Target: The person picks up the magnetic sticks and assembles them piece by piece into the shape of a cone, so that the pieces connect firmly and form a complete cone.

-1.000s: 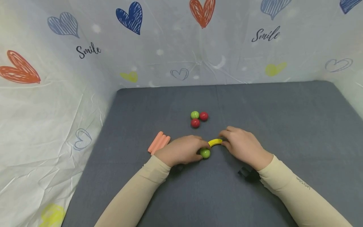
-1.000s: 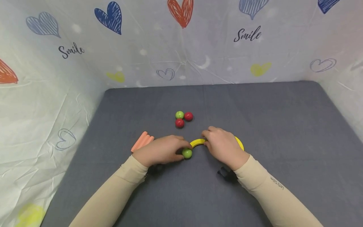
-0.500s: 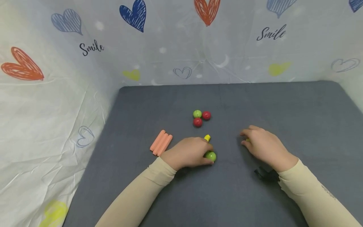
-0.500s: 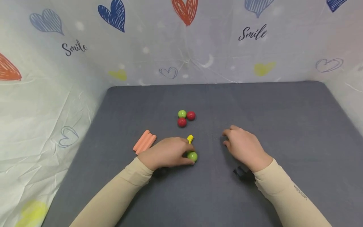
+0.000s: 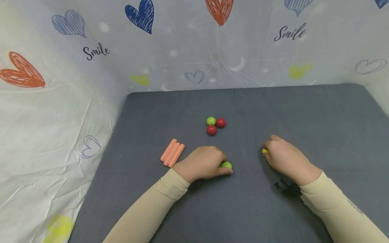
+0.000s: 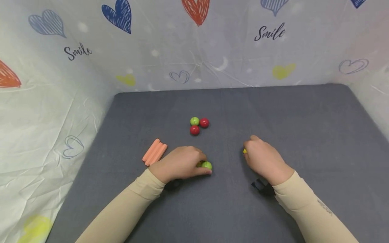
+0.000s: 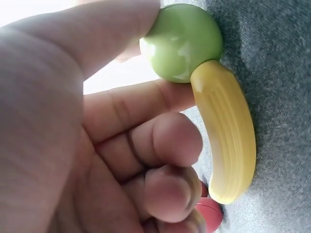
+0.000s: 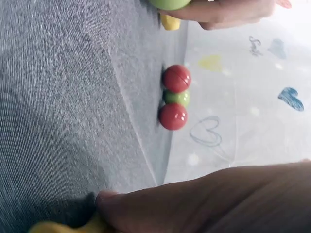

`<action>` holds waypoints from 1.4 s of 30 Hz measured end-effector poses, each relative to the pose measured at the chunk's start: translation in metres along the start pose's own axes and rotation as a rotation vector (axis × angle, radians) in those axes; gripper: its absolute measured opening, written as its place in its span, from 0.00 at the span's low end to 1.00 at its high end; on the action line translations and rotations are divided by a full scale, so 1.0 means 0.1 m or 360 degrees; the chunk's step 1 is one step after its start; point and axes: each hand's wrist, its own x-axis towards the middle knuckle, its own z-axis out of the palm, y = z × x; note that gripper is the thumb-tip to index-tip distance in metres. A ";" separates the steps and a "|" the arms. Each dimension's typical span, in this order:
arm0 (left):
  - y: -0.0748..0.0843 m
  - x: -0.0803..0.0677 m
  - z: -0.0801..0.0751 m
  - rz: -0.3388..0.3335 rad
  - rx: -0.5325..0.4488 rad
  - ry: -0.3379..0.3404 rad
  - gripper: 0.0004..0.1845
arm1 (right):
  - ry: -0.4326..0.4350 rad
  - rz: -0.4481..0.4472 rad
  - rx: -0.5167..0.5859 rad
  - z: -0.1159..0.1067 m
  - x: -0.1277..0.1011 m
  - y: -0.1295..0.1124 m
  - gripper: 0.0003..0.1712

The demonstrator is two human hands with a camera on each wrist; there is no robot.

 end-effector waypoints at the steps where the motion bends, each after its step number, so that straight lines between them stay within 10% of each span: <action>1: 0.00 0.00 0.00 -0.0002 -0.0001 0.0008 0.29 | 0.0009 -0.0002 0.0007 0.01 0.00 -0.01 0.02; 21: 0.05 0.04 0.04 0.0041 0.0027 0.0036 0.29 | 0.0070 0.0263 0.0471 0.15 0.07 -0.18 0.06; 42: 0.08 0.01 0.06 0.0064 0.0071 0.0022 0.28 | 0.0095 0.0206 0.0579 0.30 0.08 -0.32 0.13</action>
